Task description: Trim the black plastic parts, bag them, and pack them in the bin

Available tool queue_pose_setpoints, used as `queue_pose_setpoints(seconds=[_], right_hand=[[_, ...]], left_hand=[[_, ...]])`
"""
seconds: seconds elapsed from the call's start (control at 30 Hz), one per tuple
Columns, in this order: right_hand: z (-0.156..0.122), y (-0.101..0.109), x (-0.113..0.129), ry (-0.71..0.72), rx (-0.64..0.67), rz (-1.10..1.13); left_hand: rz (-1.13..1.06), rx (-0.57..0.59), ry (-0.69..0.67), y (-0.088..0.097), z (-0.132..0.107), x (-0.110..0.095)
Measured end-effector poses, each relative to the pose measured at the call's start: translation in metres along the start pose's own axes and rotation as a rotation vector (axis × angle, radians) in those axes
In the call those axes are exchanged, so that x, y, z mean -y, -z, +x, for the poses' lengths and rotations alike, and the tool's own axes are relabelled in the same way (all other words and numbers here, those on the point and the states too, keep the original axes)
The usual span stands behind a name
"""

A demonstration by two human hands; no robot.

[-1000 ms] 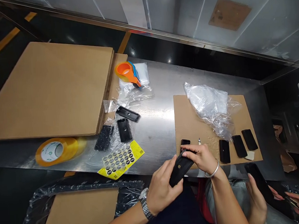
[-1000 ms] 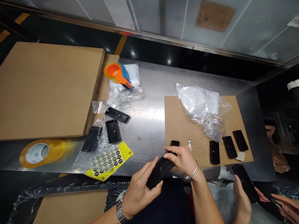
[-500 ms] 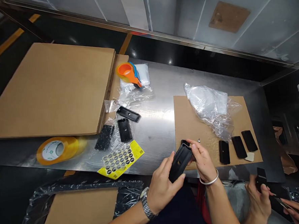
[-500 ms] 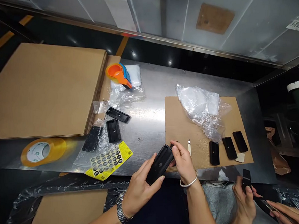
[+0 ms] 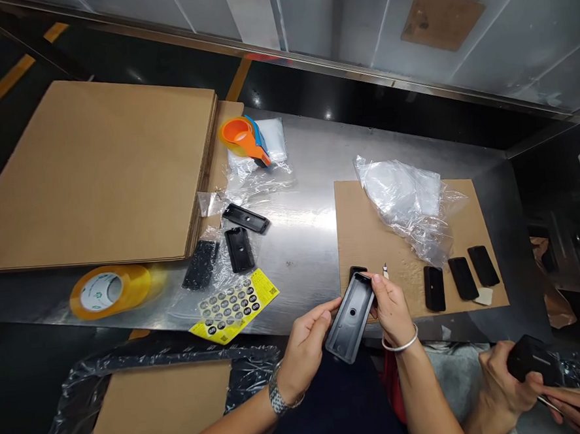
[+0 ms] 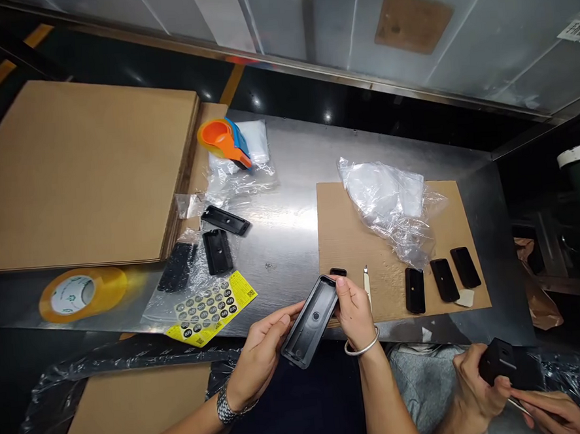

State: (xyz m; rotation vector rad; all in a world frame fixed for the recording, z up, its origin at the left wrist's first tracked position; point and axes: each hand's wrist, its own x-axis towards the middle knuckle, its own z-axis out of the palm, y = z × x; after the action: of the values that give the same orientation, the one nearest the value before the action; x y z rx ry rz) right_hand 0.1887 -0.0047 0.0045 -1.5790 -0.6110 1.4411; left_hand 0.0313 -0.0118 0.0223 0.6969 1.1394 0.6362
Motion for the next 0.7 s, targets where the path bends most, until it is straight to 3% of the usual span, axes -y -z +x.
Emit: queue_pose_setpoints(seconds=[0.23,0.4,0.5,0.6,0.7], right_hand=[[0.007,-0.002,-0.008,0.021,-0.043,-0.034],[0.023,0.002,-0.015,0.122,-0.095,-0.127],[0.03,0.005,-0.019,0.139,-0.12,-0.167],[0.033,0.007,-0.019,0.179,-0.144,-0.241],[0.031,0.008,-0.013,0.232,-0.15,-0.361]], left_hand=[[-0.057,0.034,0.05,0.0,0.002,-0.007],[-0.198,0.395,0.124,0.013,0.01,-0.007],[-0.203,0.524,0.152,0.023,0.016,-0.003],[-0.133,0.535,0.147,0.028,0.02,-0.002],[-0.071,0.447,0.123,0.025,0.024,-0.004]])
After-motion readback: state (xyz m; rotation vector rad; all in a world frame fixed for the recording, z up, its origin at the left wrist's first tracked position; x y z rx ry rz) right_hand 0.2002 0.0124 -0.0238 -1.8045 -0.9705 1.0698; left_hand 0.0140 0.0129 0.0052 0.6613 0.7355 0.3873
